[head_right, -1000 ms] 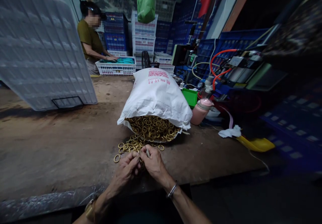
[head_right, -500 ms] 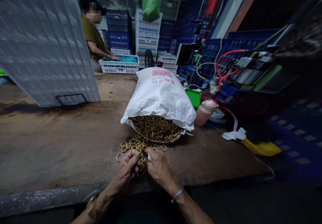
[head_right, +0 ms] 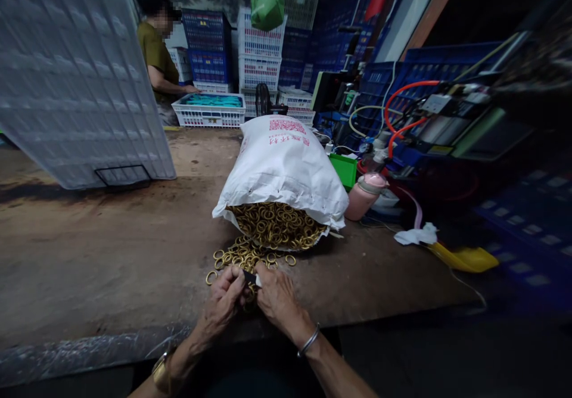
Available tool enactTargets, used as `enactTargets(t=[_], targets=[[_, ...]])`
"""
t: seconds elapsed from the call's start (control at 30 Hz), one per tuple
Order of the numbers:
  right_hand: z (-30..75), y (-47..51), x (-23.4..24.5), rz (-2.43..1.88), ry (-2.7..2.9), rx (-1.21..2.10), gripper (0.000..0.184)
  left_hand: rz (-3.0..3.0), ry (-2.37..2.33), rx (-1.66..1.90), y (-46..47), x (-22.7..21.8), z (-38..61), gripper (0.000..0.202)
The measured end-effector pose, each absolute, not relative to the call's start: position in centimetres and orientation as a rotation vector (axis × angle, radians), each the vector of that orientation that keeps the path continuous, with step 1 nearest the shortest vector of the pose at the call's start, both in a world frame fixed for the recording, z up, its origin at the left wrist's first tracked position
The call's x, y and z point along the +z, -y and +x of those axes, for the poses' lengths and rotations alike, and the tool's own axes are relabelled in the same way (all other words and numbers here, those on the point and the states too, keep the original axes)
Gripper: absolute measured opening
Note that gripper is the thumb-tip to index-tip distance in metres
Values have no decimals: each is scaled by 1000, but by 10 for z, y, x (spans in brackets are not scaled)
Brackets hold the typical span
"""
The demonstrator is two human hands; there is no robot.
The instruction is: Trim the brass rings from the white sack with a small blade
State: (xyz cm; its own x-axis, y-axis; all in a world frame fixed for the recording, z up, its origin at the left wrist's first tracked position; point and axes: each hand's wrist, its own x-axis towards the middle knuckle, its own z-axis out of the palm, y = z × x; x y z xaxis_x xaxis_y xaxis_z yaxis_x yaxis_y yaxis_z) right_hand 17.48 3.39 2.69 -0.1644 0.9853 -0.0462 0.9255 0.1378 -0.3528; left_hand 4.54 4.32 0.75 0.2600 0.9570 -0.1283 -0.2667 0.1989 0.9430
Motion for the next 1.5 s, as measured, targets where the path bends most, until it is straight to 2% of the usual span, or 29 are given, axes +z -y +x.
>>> enactTargets(t=[0.2, 0.3, 0.37, 0.53, 0.67, 0.77, 0.93, 1.17, 1.3, 1.5], targets=[[195, -44, 20, -2067, 2038, 403, 19, 1001, -846, 993, -34, 19, 40, 37], [205, -48, 23, -1960, 1906, 427, 12, 915, -814, 909, -32, 25, 38, 36], [203, -49, 24, -1819, 1790, 575, 16, 798, -791, 915, -34, 27, 37, 35], [181, -46, 14, -1440, 1426, 1254, 36, 692, -694, 964, -39, 26, 37, 30], [170, -46, 9, -1280, 1312, 1459, 37, 672, -690, 932, -39, 23, 35, 28], [167, -47, 15, -1315, 1325, 1383, 31, 611, -760, 907, -40, 21, 34, 32], [169, -47, 30, -1453, 1508, 1042, 22, 524, -838, 953, -40, 21, 33, 36], [169, -43, 38, -1442, 1758, 824, 20, 595, -796, 965, -39, 20, 33, 35], [166, -43, 39, -1441, 1728, 861, 21, 682, -856, 973, -40, 11, 34, 33], [164, -45, 31, -1444, 1429, 1197, 35, 944, -985, 1062, -40, 10, 36, 31]])
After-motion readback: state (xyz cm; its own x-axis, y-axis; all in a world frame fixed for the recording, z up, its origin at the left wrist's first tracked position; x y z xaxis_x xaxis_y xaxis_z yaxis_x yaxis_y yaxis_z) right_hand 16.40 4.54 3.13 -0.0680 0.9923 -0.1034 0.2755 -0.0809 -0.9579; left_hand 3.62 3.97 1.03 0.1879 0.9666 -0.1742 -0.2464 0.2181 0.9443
